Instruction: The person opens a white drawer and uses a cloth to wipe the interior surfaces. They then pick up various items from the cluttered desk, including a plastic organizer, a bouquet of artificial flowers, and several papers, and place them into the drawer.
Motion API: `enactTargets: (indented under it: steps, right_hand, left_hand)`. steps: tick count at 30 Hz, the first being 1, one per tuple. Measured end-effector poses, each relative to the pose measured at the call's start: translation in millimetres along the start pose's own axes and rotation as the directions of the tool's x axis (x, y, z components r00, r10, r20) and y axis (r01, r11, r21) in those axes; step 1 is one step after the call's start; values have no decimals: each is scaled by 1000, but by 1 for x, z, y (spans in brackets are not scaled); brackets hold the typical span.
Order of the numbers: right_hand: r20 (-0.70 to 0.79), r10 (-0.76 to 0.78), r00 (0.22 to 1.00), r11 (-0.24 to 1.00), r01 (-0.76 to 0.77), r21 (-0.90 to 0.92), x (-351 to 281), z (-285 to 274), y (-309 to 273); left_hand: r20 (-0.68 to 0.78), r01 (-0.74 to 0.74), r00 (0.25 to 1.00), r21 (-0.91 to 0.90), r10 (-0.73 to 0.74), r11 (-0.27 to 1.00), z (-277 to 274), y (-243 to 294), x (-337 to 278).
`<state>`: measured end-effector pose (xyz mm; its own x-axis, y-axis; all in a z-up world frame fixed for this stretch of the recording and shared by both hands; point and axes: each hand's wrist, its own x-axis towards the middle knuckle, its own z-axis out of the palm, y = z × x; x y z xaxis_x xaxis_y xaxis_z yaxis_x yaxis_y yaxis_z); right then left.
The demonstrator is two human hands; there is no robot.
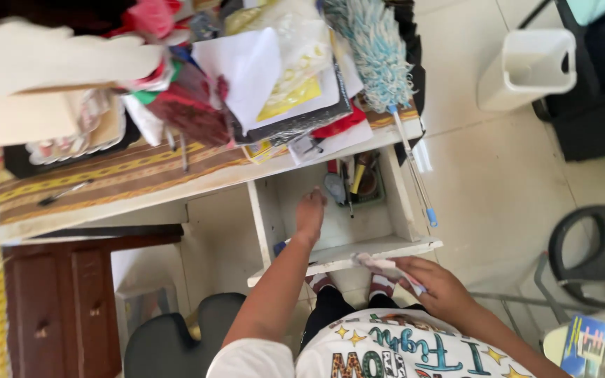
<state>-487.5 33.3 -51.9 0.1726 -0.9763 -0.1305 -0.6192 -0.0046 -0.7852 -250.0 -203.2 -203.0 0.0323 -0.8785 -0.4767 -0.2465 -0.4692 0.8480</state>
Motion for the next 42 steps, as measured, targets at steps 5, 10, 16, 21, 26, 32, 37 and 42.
enactTargets:
  steps: [5, 10, 16, 21, 26, 32, 37, 42]
  right_hand:
    - [13, -158, 987, 987, 157, 23, 34, -29, -33]
    - [123, -280, 952, 957, 287, -37, 78, -31, -38]
    - [78, -133, 988, 989, 137, -46, 108, -23, -51]
    - [-15, -41, 999, 999, 42, 12, 132, 12, -36]
    - [-81, 127, 989, 977, -111, 181, 164, 56, -58]
    - [-140, 292, 946, 939, -256, 228, 190, 98, -80]
    - [-194, 321, 927, 928, -266, 262, 178, 116, -100]
    - [-209, 466, 859, 867, -398, 300, 153, 126, -98]
  left_hand:
    - [-5, -232, 971, 208, 239, 950, -29, 48, -106]
    - [87, -588, 805, -23, 587, 809, -51, 65, -158]
    - [7, -103, 994, -179, 106, 979, -124, 85, -173]
    - [-182, -226, 957, 22, 227, 974, -176, 64, -129]
    - [-164, -587, 740, 317, 653, 745, -245, 86, -76]
    - [-271, -534, 681, 452, 680, 715, -310, 124, 40]
    - [-274, -368, 758, 569, 592, 735, -330, 175, 92]
    - [-263, -249, 813, 649, 519, 719, -325, 169, 127]
